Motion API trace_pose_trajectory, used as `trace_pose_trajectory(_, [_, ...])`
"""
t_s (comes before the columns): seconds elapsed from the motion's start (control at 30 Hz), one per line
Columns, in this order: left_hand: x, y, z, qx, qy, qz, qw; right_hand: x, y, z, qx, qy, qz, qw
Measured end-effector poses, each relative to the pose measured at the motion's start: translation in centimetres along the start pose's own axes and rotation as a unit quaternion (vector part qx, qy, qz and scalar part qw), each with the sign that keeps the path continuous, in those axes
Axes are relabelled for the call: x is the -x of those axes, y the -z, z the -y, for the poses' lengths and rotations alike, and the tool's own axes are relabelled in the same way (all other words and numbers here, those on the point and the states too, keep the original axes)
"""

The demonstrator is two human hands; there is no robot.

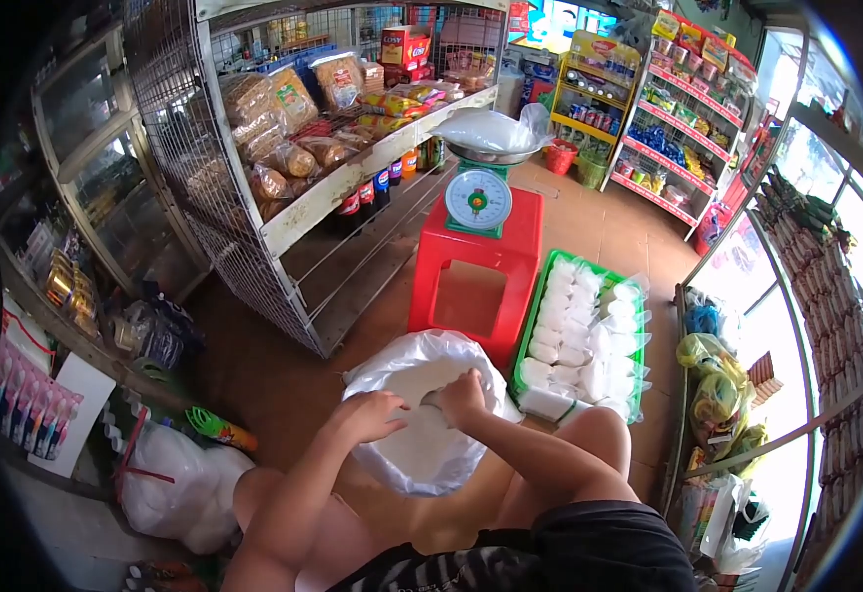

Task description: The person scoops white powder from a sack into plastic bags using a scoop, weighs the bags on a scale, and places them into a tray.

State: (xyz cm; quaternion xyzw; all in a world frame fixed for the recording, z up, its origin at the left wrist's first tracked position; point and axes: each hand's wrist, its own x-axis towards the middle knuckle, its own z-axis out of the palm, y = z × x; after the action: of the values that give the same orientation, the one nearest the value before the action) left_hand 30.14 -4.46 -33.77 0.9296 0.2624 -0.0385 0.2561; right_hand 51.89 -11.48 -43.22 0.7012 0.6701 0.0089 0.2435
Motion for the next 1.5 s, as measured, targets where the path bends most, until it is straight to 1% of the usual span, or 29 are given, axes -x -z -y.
trace_pose_trajectory(0.03, [0.0, 0.1, 0.2, 0.001, 0.001, 0.000, 1.000, 0.0, 0.5, -0.3, 0.000, 0.001, 0.001, 1.000])
trace_pose_trajectory(0.1, [0.1, 0.1, 0.4, 0.003, -0.010, -0.012, 1.000, 0.2, 1.2, -0.9, 0.055, -0.038, -0.067, 0.995])
trace_pose_trajectory(0.13, [0.1, 0.1, 0.3, 0.005, -0.009, -0.011, 1.000, 0.4, 1.5, -0.8, 0.056, -0.033, -0.083, 0.994])
trace_pose_trajectory(0.2, [0.1, 0.5, -0.1, 0.012, 0.006, -0.001, 1.000, -0.4, -0.5, 0.7, 0.061, -0.005, -0.087, 0.994])
trace_pose_trajectory(0.23, [-0.1, 0.4, -0.2, 0.014, 0.007, 0.000, 1.000, -0.6, -2.2, 1.5, 0.042, 0.075, -0.127, 0.988])
trace_pose_trajectory(0.33, [-0.8, 0.2, -0.2, 0.021, 0.007, 0.014, 1.000, -0.2, -3.5, 2.0, 0.061, 0.104, -0.143, 0.982])
trace_pose_trajectory(0.37, [-1.0, 0.1, -0.1, 0.024, 0.002, 0.012, 1.000, -1.3, -4.0, 0.8, 0.037, 0.145, -0.103, 0.983])
trace_pose_trajectory(0.43, [-1.1, 0.0, 0.0, 0.025, -0.004, 0.009, 1.000, -1.4, -3.6, -0.6, -0.044, 0.116, -0.092, 0.988])
trace_pose_trajectory(0.47, [-1.1, 0.1, -0.1, 0.027, -0.004, 0.013, 1.000, -0.6, -2.7, -0.5, -0.050, 0.116, -0.077, 0.989])
trace_pose_trajectory(0.57, [-0.9, 0.3, 0.4, 0.033, 0.005, 0.004, 0.999, 0.3, -4.5, 0.8, -0.049, 0.098, -0.038, 0.993])
trace_pose_trajectory(0.6, [-0.8, 0.3, 0.7, 0.034, 0.007, 0.005, 0.999, 0.2, -4.4, 0.5, -0.058, 0.098, -0.001, 0.994])
trace_pose_trajectory(0.7, [-0.7, 0.2, 1.6, 0.031, 0.018, -0.024, 0.999, -0.2, -4.4, -0.4, -0.090, 0.087, 0.023, 0.992])
trace_pose_trajectory(0.73, [-0.6, 0.2, 2.0, 0.033, 0.019, -0.021, 0.999, -0.4, -4.7, -0.8, -0.073, 0.091, 0.004, 0.993])
trace_pose_trajectory(0.8, [-0.4, 0.5, 2.5, 0.031, 0.030, -0.041, 0.998, -0.2, -4.3, -1.4, -0.074, 0.063, -0.012, 0.995])
trace_pose_trajectory(0.83, [-0.3, 0.7, 2.7, 0.034, 0.035, -0.047, 0.998, 0.0, -4.2, -1.9, -0.070, 0.063, -0.037, 0.995])
trace_pose_trajectory(0.87, [-0.3, 0.7, 3.0, 0.034, 0.036, -0.046, 0.998, 0.3, -4.1, -2.5, -0.070, 0.065, -0.037, 0.995])
trace_pose_trajectory(0.97, [-0.1, 1.1, 3.6, 0.035, 0.036, -0.077, 0.996, 1.4, -2.9, -4.6, -0.057, 0.073, -0.128, 0.987])
trace_pose_trajectory(1.03, [0.2, 1.7, 3.3, 0.049, 0.058, -0.097, 0.992, 3.0, -0.6, -6.0, -0.069, 0.052, -0.121, 0.989])
trace_pose_trajectory(1.07, [0.6, 1.9, 3.1, 0.048, 0.056, -0.097, 0.993, 3.0, -1.1, -6.7, -0.094, 0.029, -0.100, 0.990])
trace_pose_trajectory(1.13, [1.1, 2.4, 2.8, 0.053, 0.086, -0.096, 0.990, 3.8, -2.7, -8.3, -0.166, -0.014, -0.119, 0.979])
trace_pose_trajectory(1.17, [1.4, 2.5, 2.7, 0.052, 0.084, -0.097, 0.990, 4.5, -2.4, -8.8, -0.188, -0.041, -0.143, 0.971])
trace_pose_trajectory(1.2, [1.6, 2.6, 2.5, 0.057, 0.087, -0.097, 0.990, 5.1, -2.2, -9.2, -0.187, -0.043, -0.145, 0.971])
trace_pose_trajectory(1.27, [2.0, 2.3, 2.5, 0.062, 0.086, -0.101, 0.989, 6.1, -1.3, -10.0, -0.133, -0.062, -0.145, 0.978])
trace_pose_trajectory(1.33, [1.8, 1.3, 3.1, 0.055, 0.066, -0.103, 0.991, 7.1, -1.2, -10.5, -0.137, -0.091, -0.137, 0.977])
trace_pose_trajectory(1.37, [1.7, 0.9, 3.5, 0.054, 0.051, -0.108, 0.991, 7.6, -1.3, -10.8, -0.183, -0.100, -0.131, 0.969])
trace_pose_trajectory(1.4, [1.6, 0.8, 3.5, 0.051, 0.057, -0.094, 0.993, 8.0, -1.2, -11.1, -0.228, -0.108, -0.126, 0.959])
trace_pose_trajectory(1.43, [1.6, 0.7, 3.5, 0.048, 0.065, -0.080, 0.994, 8.5, -1.2, -11.3, -0.243, -0.114, -0.130, 0.955])
trace_pose_trajectory(1.47, [1.9, 0.7, 3.0, 0.053, 0.052, -0.105, 0.992, 8.7, -0.9, -11.5, -0.258, -0.118, -0.135, 0.950])
trace_pose_trajectory(1.5, [1.9, 0.8, 2.8, 0.051, 0.050, -0.110, 0.991, 8.8, -0.6, -11.6, -0.283, -0.143, -0.109, 0.942])
